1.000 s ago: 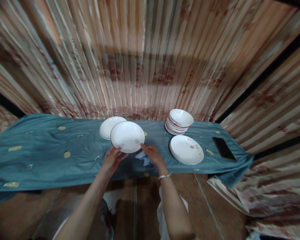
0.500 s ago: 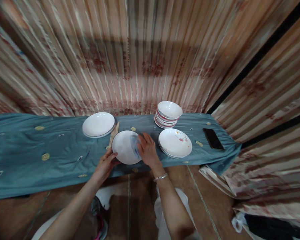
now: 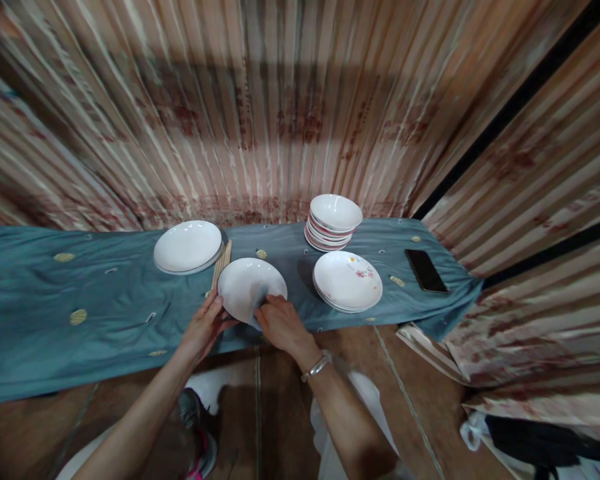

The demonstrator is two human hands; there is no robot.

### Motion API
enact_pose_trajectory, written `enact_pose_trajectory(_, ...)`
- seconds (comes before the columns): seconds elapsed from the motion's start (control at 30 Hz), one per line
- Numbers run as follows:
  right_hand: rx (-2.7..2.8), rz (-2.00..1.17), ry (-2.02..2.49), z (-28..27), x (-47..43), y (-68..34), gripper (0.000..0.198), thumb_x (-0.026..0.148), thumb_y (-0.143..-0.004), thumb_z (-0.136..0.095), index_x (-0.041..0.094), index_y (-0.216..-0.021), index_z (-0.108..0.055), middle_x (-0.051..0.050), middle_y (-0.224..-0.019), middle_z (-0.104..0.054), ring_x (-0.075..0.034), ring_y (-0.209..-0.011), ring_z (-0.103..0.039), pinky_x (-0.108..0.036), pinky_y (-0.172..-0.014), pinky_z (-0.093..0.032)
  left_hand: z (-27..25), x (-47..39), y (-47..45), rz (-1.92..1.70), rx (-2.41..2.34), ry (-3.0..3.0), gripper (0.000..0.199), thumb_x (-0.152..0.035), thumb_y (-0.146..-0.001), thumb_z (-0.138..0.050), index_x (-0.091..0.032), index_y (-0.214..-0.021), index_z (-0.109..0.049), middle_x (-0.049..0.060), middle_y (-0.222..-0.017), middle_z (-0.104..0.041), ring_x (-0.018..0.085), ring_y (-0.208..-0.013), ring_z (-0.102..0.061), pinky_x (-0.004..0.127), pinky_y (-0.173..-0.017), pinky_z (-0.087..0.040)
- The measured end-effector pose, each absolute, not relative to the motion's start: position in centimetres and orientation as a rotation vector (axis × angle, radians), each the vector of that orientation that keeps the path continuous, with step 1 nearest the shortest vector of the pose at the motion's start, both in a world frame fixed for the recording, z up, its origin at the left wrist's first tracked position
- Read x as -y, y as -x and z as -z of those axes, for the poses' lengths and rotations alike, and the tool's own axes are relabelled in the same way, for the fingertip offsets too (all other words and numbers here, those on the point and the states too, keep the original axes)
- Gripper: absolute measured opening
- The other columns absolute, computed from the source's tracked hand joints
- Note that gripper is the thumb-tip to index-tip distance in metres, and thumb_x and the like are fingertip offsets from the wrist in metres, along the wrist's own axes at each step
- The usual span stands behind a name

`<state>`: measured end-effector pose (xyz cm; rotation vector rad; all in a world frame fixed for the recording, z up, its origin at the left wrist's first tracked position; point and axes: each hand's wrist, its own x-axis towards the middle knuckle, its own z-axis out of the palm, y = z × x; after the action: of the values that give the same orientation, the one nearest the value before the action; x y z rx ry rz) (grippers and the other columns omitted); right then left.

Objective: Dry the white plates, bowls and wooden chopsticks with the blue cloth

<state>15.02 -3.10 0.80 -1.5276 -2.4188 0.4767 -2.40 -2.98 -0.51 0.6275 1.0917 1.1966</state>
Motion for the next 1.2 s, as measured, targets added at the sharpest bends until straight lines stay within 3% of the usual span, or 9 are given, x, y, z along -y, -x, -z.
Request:
enact_pose_trajectory(0.13,2.277,-0.653,1.295,-0.6,3.2,-13.5,0.026,0.021,-0.094,-0.046,0.015,-0.08,-0.067,-0.008,-0.099,-0.067,-0.017,-0.094,-0.063,-0.027,-0.084,-0.046,0.7,3.1,2.4,-1.186,-1.126,-0.677,0.075,-0.038,-0.074,-0.07,-0.024,-0.141,-0.041,0.01,-0.121,-0.063,0.018,-0.086,-0.066,0.028,-0.066,-0.057)
enact_pose_trajectory(0.23,2.098,-0.703,1.167,-0.1,2.4,-12.2,0.015,0.017,-0.091,-0.05,0.017,-0.096,-0.064,-0.007,-0.108,-0.066,-0.016,-0.101,-0.061,-0.028,-0.089,-0.046,1.1,3.4,2.4,-1.196,-1.182,-0.737,0.073,-0.04,-0.072,-0.071,-0.025,-0.139,-0.045,0.01,-0.127,-0.059,0.017,-0.087,-0.064,0.025,-0.064,-0.056)
enact_pose_trajectory(0.37,1.945,-0.62,1.162,0.2,1.0,-10.9,0.028,0.017,-0.09,-0.048,0.017,-0.118,-0.055,-0.01,-0.123,-0.06,-0.017,-0.116,-0.054,-0.032,-0.101,-0.041,1.3,3.7,2.3,-1.187,-1.212,-0.843,0.069,-0.043,-0.071,-0.071,-0.028,-0.135,-0.051,0.007,-0.134,-0.054,0.019,-0.095,-0.062,0.025,-0.066,-0.056)
enact_pose_trajectory(0.47,1.879,-0.488,1.247,0.3,0.0,-10.6,0.031,0.022,-0.092,-0.047,0.016,-0.121,-0.053,-0.012,-0.129,-0.056,-0.018,-0.123,-0.05,-0.032,-0.106,-0.038,1.0,3.9,2.2,-1.165,-1.206,-0.901,0.07,-0.044,-0.068,-0.073,-0.027,-0.134,-0.053,0.006,-0.124,-0.06,0.021,-0.097,-0.06,0.026,-0.067,-0.056)
enact_pose_trajectory(0.6,1.824,-0.34,1.336,0.4,-1.4,-11.0,0.03,0.025,-0.093,-0.044,0.016,-0.12,-0.053,-0.012,-0.126,-0.057,-0.02,-0.12,-0.05,-0.033,-0.103,-0.039,0.3,4.4,2.1,-1.153,-1.161,-0.882,0.078,-0.042,-0.066,-0.075,-0.022,-0.136,-0.049,0.005,-0.096,-0.067,0.019,-0.084,-0.061,0.03,-0.07,-0.056)
enact_pose_trajectory(0.87,1.909,-0.111,1.591,0.7,-2.6,-13.2,0.026,0.024,-0.093,-0.044,0.013,-0.11,-0.061,-0.013,-0.111,-0.063,-0.026,-0.101,-0.052,-0.039,-0.095,-0.039,0.2,5.1,2.3,-1.165,-1.145,-0.872,0.084,-0.043,-0.066,-0.075,-0.02,-0.141,-0.043,-0.001,-0.073,-0.059,0.016,-0.073,-0.058,0.029,-0.071,-0.054)
enact_pose_trajectory(1.2,2.233,-0.134,1.728,2.0,-0.1,-15.5,0.024,0.011,-0.092,-0.041,0.014,-0.098,-0.064,-0.012,-0.111,-0.062,-0.022,-0.099,-0.054,-0.033,-0.089,-0.043,1.0,4.8,3.3,-1.195,-1.168,-0.813,0.092,-0.046,-0.062,-0.078,-0.021,-0.142,-0.04,0.001,-0.082,-0.067,0.017,-0.076,-0.061,0.029,-0.068,-0.055)
